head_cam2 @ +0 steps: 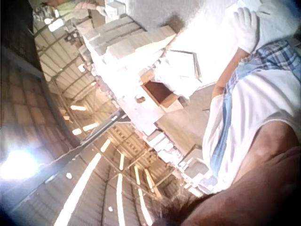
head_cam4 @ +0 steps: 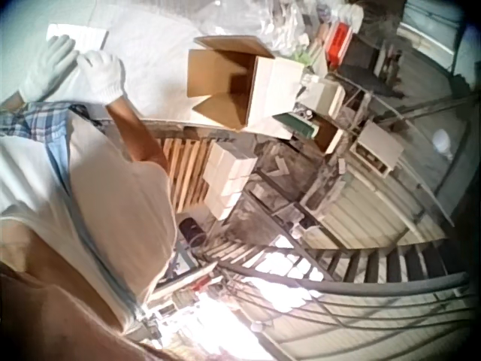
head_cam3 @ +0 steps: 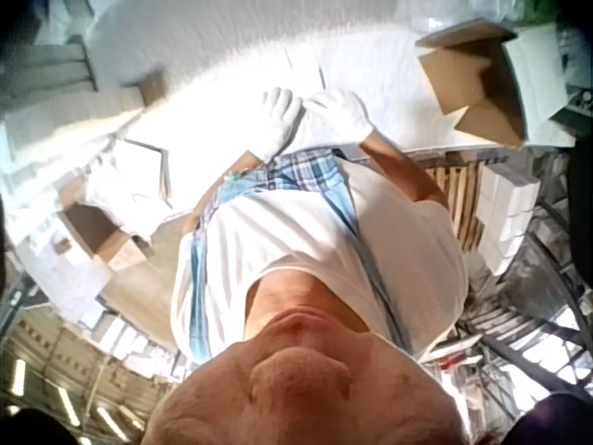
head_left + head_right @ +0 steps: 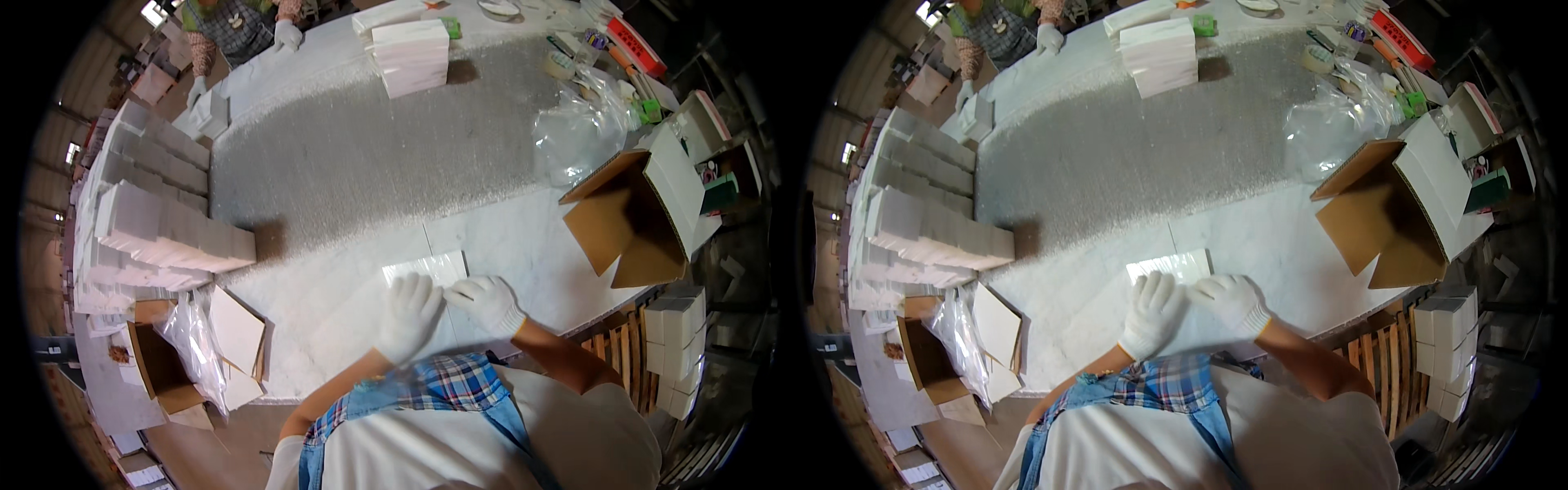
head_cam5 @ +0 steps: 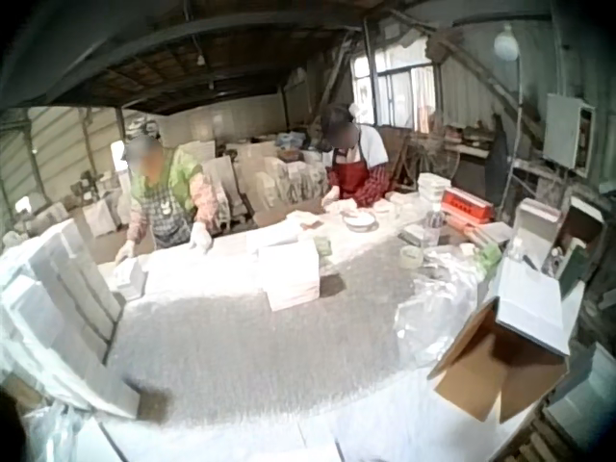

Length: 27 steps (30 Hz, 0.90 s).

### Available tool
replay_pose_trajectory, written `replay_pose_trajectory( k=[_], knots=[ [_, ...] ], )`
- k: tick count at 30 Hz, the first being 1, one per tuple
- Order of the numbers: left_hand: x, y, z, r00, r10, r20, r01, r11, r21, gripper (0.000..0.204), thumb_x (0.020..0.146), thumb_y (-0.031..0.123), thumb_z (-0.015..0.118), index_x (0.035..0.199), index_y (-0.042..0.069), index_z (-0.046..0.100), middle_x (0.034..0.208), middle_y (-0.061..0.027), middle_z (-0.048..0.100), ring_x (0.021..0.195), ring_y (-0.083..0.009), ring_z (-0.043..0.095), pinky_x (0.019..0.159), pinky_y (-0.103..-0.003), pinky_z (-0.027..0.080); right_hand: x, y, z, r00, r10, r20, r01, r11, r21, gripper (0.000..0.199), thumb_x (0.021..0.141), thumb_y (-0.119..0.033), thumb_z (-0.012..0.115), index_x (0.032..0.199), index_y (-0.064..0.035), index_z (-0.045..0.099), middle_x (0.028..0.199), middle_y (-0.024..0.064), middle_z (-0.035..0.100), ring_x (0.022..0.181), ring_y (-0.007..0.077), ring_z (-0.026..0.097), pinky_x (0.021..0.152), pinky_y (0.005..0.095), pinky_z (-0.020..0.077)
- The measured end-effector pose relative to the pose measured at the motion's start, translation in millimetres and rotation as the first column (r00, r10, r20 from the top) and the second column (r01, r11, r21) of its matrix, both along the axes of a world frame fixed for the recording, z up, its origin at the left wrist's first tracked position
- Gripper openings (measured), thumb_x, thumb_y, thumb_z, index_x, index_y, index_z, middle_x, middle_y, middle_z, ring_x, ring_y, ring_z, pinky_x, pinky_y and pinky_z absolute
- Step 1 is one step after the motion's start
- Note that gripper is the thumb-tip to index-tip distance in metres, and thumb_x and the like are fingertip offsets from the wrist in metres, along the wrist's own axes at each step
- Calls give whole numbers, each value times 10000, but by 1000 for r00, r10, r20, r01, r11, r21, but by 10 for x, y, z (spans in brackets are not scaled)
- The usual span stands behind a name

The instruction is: The person wraps small white rectangular tiles in plastic bags at a workbench. They place tiles into bags, fold the bags closed, and stack the wrapped units. The person also uses a utility knife to trim the edges of a stack of tiles before continuing to wrap them.

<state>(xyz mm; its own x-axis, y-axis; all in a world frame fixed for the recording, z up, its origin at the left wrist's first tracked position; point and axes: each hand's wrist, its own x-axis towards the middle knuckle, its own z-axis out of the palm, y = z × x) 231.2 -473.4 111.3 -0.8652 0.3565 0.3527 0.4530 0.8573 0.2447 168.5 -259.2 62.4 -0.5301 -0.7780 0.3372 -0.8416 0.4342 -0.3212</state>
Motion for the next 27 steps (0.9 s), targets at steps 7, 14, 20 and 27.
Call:
replay_pose_trajectory(
  k=[7,14,20,27],
  knots=[
    [-27,38,-11,998,4,66,-6,1000,30,316,827,152,689,1118,59,611,997,-116,535,899,-301,541,774,-439,443,107,20,107,999,-39,-39,37,999,-35,355,821,-241,587,1153,-183,697,1147,-40,670,1005,172,638,824,347,499],
    [-5,170,-40,995,91,-46,-93,994,-50,335,780,266,727,1090,185,628,949,-95,511,843,-295,516,726,-433,419,-1131,-141,459,905,-418,80,420,908,-2,321,935,-283,671,1231,-167,712,1127,75,685,1055,285,638,891,446,523],
    [-16,119,-118,996,91,-7,-92,996,-18,413,774,326,722,1160,205,638,983,-110,519,872,-301,515,752,-440,418,-3287,-963,1120,877,-422,-228,406,907,-114,585,846,-307,750,1386,-134,607,1323,161,649,1254,355,582,1069,455,468],
    [-25,43,-284,993,117,-26,-117,993,-20,392,784,307,696,1162,211,650,956,-106,564,783,-287,543,671,-420,444,-4703,-1801,1635,932,-287,-224,356,842,404,906,759,-431,801,1539,-120,460,1439,220,581,1346,385,528,1129,465,425]
  ],
)
